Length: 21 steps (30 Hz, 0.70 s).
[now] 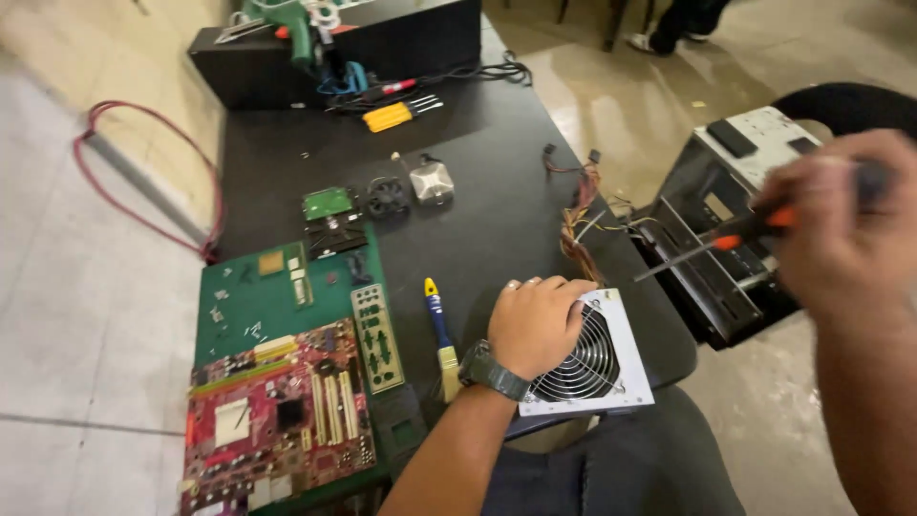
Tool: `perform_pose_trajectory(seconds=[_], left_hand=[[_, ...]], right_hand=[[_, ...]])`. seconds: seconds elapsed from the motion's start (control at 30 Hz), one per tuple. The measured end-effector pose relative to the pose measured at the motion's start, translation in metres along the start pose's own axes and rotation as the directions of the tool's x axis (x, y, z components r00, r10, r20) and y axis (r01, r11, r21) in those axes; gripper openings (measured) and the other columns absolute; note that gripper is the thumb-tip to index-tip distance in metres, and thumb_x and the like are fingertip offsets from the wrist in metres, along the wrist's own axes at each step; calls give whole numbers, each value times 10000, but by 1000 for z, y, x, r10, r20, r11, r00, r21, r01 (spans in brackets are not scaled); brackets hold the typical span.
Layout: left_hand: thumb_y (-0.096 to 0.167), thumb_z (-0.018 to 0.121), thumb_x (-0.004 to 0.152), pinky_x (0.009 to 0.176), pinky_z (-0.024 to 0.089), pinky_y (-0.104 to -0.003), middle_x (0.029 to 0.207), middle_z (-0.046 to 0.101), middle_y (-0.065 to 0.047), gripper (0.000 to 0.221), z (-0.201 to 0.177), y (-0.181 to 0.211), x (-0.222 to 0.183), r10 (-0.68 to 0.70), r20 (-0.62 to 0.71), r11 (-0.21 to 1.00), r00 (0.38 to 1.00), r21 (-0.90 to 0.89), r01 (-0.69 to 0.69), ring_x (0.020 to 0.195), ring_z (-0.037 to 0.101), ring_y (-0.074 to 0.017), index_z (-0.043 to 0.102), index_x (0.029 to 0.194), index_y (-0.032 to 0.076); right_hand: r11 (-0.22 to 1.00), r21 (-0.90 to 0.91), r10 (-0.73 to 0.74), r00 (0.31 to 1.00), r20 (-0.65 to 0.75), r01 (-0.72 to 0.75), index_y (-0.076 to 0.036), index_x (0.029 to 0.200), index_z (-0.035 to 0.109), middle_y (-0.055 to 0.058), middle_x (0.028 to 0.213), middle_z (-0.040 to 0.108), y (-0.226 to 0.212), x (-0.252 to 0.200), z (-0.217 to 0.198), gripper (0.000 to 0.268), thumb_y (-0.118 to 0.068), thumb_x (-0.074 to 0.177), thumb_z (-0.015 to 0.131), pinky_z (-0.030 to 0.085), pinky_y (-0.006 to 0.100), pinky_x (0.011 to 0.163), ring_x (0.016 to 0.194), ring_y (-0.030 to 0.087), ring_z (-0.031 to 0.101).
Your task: Using a screwdriver to remove or install screws on a computer power supply unit at a repair bench.
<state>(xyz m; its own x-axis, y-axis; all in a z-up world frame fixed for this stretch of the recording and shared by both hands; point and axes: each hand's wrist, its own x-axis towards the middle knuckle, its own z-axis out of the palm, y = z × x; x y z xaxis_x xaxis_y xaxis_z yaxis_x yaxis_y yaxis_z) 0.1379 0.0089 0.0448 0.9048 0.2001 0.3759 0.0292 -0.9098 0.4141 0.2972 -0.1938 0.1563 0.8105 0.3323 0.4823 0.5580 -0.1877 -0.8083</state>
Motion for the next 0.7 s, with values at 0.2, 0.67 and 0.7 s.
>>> perform_pose_trajectory(seconds=[0.2,0.67,0.7], left_hand=[[217,478,998,689,472,-486,1041,762,-1,389,3,-1,-2,59,-10,994,998,92,-58,878,679,-311,713,1304,264],[176,537,949,672,459,-463,966,721,41,472,5,2,-2,63,47,977,997,203,-71,833,669,-277,669,1376,328],[176,537,949,672,459,-463,966,721,41,472,4,2,-2,62,48,977,997,201,-71,833,669,-277,669,1376,328]], right_hand=[[874,-149,-455,886,88,463,52,1014,629,99,833,683,-33,-1,29,230,-92,1187,581,487,316,688,719,185,635],[874,-252,-407,909,89,416,-22,933,652,36,759,641,-18,0,48,383,-267,1207,545,413,308,631,655,169,572],[874,-253,-405,910,91,414,-22,933,652,36,759,641,-18,1,48,383,-267,1207,545,413,308,631,655,169,572]])
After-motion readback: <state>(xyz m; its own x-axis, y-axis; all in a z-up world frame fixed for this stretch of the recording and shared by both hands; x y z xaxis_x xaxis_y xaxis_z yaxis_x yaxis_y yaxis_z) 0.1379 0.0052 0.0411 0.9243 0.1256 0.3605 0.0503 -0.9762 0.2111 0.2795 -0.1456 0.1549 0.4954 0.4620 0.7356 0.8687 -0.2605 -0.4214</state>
